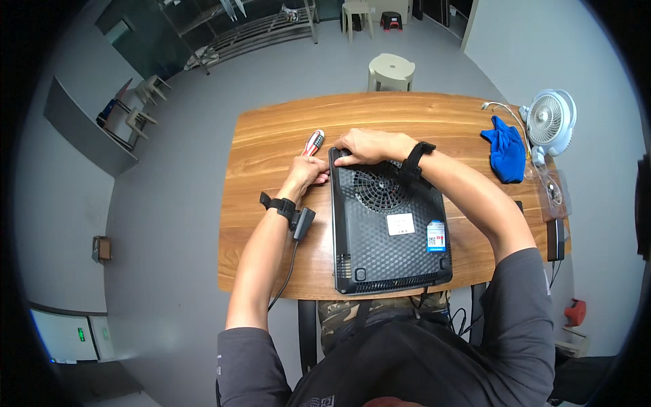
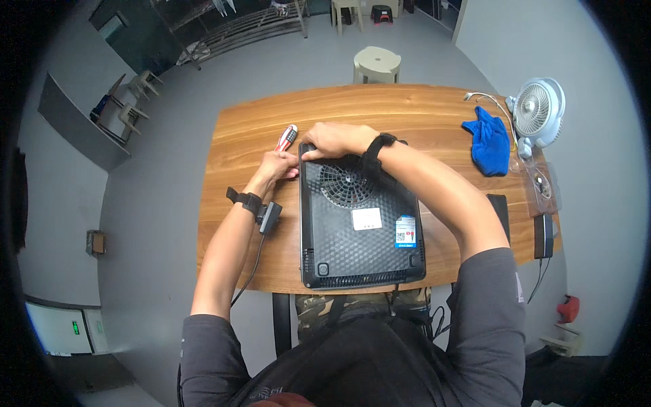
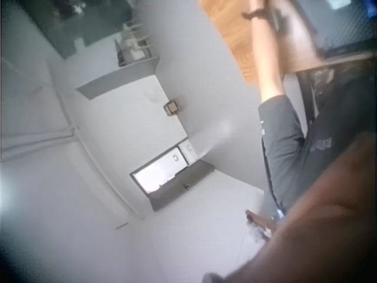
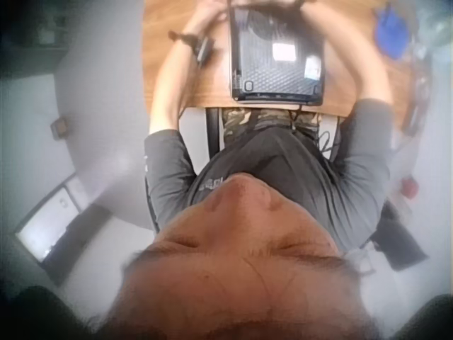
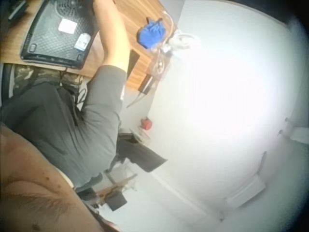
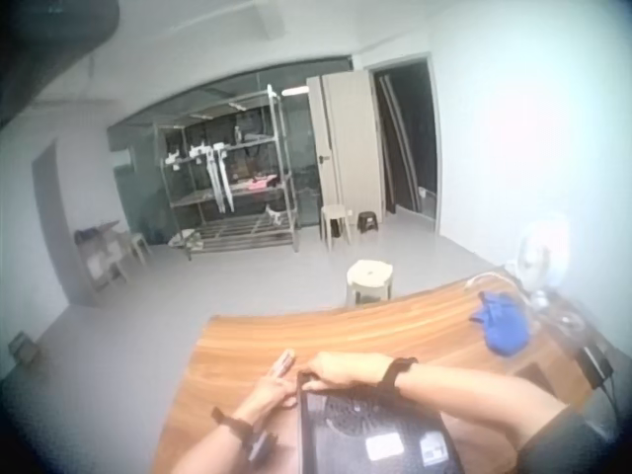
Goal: The person uses a screwdriver to remove screws from the bottom of a black electronic device, then pries off the bottom cover to reveal internal components including a copper heat sink and circuit board. The person continues to unscrew internal parts.
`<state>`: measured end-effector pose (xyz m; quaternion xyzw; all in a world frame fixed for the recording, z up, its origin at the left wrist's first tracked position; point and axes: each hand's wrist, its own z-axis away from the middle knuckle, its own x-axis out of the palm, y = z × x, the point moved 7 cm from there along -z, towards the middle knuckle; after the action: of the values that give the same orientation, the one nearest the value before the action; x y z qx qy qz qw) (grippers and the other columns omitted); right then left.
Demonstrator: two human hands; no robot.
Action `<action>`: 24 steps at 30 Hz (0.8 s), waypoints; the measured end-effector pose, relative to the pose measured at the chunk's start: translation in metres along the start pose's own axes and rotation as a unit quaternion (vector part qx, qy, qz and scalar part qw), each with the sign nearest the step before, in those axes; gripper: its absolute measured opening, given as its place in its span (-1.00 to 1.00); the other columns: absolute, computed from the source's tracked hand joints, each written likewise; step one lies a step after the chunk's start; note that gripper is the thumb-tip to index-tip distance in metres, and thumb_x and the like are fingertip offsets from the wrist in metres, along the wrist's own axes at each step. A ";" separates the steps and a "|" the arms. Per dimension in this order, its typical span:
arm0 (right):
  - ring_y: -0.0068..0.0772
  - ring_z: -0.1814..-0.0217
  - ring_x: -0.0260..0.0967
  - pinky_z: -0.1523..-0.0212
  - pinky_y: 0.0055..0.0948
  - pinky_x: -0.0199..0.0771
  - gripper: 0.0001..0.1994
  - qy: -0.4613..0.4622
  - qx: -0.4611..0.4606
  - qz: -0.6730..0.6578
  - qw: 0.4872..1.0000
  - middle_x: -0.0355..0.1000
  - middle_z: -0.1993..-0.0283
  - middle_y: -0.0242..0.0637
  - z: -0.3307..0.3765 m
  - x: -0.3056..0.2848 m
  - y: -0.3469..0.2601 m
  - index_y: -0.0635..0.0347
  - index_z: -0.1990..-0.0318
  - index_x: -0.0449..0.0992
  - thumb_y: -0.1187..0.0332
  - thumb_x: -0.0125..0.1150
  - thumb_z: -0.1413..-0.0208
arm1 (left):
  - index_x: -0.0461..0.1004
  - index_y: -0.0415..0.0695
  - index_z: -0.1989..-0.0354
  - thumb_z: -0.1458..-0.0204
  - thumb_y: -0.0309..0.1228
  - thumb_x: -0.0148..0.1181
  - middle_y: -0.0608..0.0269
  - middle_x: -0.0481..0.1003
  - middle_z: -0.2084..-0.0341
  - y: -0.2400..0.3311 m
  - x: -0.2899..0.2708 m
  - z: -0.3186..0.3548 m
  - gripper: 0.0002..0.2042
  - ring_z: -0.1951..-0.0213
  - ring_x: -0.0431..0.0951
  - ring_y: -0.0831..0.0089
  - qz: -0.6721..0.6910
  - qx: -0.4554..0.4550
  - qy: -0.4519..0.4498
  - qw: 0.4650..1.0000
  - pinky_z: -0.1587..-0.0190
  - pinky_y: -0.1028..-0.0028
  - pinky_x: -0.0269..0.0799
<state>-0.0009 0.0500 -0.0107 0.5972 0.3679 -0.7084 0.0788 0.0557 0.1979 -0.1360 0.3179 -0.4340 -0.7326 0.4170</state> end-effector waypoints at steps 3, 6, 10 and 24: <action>0.24 0.20 0.48 0.16 -0.03 0.48 -0.50 0.014 0.002 -0.002 1.000 0.51 0.32 0.16 0.000 0.002 0.001 0.40 0.23 0.49 -0.02 0.18 -0.28 | 0.60 -0.28 0.24 -0.24 -0.48 0.18 0.19 0.65 0.39 0.007 -0.003 0.001 -0.87 0.47 0.63 0.56 0.048 0.024 0.002 0.999 0.44 0.66 0.58; 0.23 0.19 0.49 0.13 -0.05 0.49 -0.50 0.036 -0.013 -0.011 0.999 0.52 0.29 0.15 0.001 0.004 0.005 0.40 0.24 0.50 -0.03 0.20 -0.27 | 0.59 -0.25 0.12 -0.31 -0.42 0.11 0.24 0.64 0.33 0.016 0.005 0.001 -0.82 0.38 0.64 0.58 0.104 0.025 -0.008 0.994 0.36 0.67 0.60; 0.20 0.19 0.50 0.14 -0.05 0.50 -0.48 0.028 -0.003 -0.020 0.999 0.54 0.27 0.14 0.000 0.003 0.006 0.40 0.22 0.51 -0.06 0.21 -0.26 | 0.56 -0.23 0.10 -0.31 -0.41 0.12 0.30 0.62 0.34 0.011 0.010 -0.013 -0.83 0.41 0.59 0.60 0.162 0.027 -0.047 0.985 0.36 0.68 0.57; 0.18 0.12 0.50 0.07 -0.06 0.51 -0.51 0.006 0.023 -0.026 0.999 0.55 0.21 0.11 0.001 0.001 0.004 0.33 0.12 0.55 -0.04 0.26 -0.22 | 0.57 -0.20 0.13 -0.28 -0.43 0.17 0.33 0.60 0.40 0.000 0.015 -0.021 -0.87 0.42 0.54 0.57 0.200 -0.004 -0.062 0.978 0.39 0.62 0.46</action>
<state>-0.0002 0.0470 -0.0134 0.5935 0.3674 -0.7146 0.0448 0.0667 0.1765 -0.1465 0.1773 -0.5105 -0.6543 0.5289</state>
